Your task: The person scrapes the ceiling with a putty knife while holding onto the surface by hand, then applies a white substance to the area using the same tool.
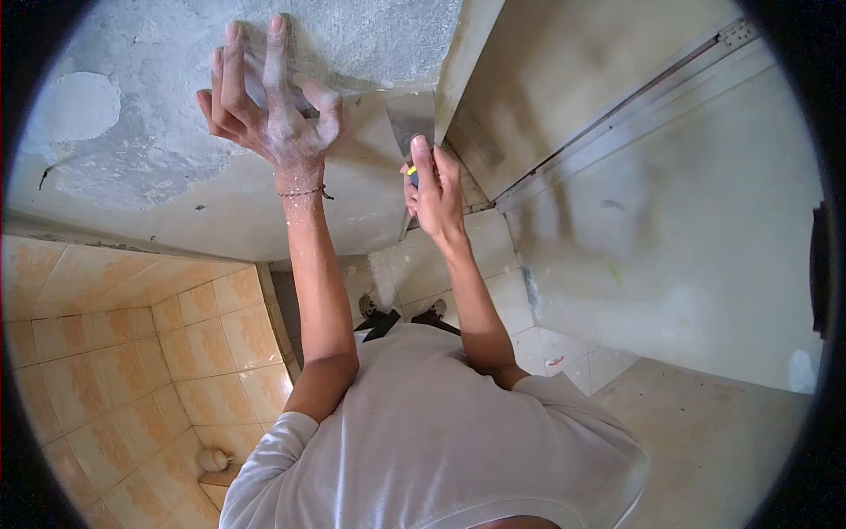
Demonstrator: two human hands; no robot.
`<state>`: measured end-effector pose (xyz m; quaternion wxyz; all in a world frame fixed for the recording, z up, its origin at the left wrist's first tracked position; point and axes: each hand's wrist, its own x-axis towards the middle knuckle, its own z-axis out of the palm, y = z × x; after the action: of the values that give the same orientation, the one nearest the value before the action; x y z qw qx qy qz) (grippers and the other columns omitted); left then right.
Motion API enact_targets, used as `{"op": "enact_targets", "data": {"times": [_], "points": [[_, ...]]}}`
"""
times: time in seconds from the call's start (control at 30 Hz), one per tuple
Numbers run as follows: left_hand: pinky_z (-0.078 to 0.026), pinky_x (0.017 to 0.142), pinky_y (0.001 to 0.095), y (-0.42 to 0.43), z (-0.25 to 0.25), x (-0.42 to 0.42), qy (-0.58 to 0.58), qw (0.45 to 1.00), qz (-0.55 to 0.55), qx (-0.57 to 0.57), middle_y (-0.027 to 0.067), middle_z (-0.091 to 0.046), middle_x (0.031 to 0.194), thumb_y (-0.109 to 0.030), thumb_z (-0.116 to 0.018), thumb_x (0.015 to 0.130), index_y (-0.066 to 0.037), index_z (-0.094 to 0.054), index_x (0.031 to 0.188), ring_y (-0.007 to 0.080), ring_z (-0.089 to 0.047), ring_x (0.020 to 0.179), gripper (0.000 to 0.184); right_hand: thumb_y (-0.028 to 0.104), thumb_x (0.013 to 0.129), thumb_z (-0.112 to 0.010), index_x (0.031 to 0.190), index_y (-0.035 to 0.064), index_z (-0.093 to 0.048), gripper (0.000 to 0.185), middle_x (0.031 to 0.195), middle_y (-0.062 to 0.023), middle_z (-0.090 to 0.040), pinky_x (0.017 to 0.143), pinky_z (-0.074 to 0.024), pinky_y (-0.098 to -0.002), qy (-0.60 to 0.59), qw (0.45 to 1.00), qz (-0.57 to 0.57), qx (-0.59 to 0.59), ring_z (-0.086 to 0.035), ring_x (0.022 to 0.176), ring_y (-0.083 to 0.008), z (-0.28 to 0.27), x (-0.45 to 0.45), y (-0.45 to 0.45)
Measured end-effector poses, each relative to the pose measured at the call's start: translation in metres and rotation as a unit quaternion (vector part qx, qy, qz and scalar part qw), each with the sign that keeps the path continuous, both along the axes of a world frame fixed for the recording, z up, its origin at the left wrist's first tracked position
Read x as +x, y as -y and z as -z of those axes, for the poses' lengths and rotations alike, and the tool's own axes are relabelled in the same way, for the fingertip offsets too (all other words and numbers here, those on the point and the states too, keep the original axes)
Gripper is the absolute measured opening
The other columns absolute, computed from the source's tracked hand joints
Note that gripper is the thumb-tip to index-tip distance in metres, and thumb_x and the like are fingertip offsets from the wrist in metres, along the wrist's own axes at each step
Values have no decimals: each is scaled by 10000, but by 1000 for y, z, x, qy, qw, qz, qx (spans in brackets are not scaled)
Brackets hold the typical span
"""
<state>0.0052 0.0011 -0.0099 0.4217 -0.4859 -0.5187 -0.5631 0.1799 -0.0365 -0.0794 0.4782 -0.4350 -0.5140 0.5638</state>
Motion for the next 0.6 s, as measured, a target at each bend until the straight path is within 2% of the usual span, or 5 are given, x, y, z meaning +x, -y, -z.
{"op": "enact_targets", "data": {"times": [0.1, 0.27, 0.4, 0.5, 0.6], "points": [[-151, 1115, 443, 0, -2, 2, 2, 1000, 1, 4, 26, -444, 1402, -409, -470, 769, -282, -599, 1287, 231, -357, 1302, 549, 481, 988, -443, 747, 56, -469, 489, 528, 26, -402, 390, -330, -225, 9, 1000, -3, 15, -401, 441, -54, -8, 7, 3], [-147, 1115, 443, 1, -1, 1, 2, 1000, -7, -5, 21, -441, 1407, -470, -448, 800, -284, -595, 1291, 221, -366, 1297, 545, 397, 1010, -434, 967, 20, -438, 380, 675, -38, -491, 475, -388, -227, -110, 973, 28, 201, -426, 484, -78, -2, 4, 4], [-170, 1105, 443, 2, -1, 0, -14, 999, -25, -20, 71, -448, 1407, -540, -405, 863, -227, -573, 1313, 252, -349, 1304, 573, 330, 1022, -427, 1122, 7, -398, 339, 742, -55, -508, 509, -419, -246, -91, 971, 39, 217, -436, 492, -96, -18, 5, 19], [-168, 1107, 437, 3, -6, 6, -9, 1000, -4, 10, 58, -452, 1405, -501, -422, 848, -236, -572, 1314, 243, -355, 1309, 557, 264, 1020, -451, 1407, 75, -361, 440, 744, -36, -531, 481, -422, -239, -72, 992, -22, 103, -465, 490, -94, -32, 27, 29], [-166, 1111, 433, 5, -7, 6, -13, 1000, 1, 8, 45, -448, 1407, -481, -425, 837, -241, -571, 1314, 228, -346, 1312, 553, 262, 1009, -477, 1479, 129, -312, 515, 818, -42, -582, 482, -426, -220, 4, 998, -68, -8, -532, 550, -91, -35, 60, 42]]}}
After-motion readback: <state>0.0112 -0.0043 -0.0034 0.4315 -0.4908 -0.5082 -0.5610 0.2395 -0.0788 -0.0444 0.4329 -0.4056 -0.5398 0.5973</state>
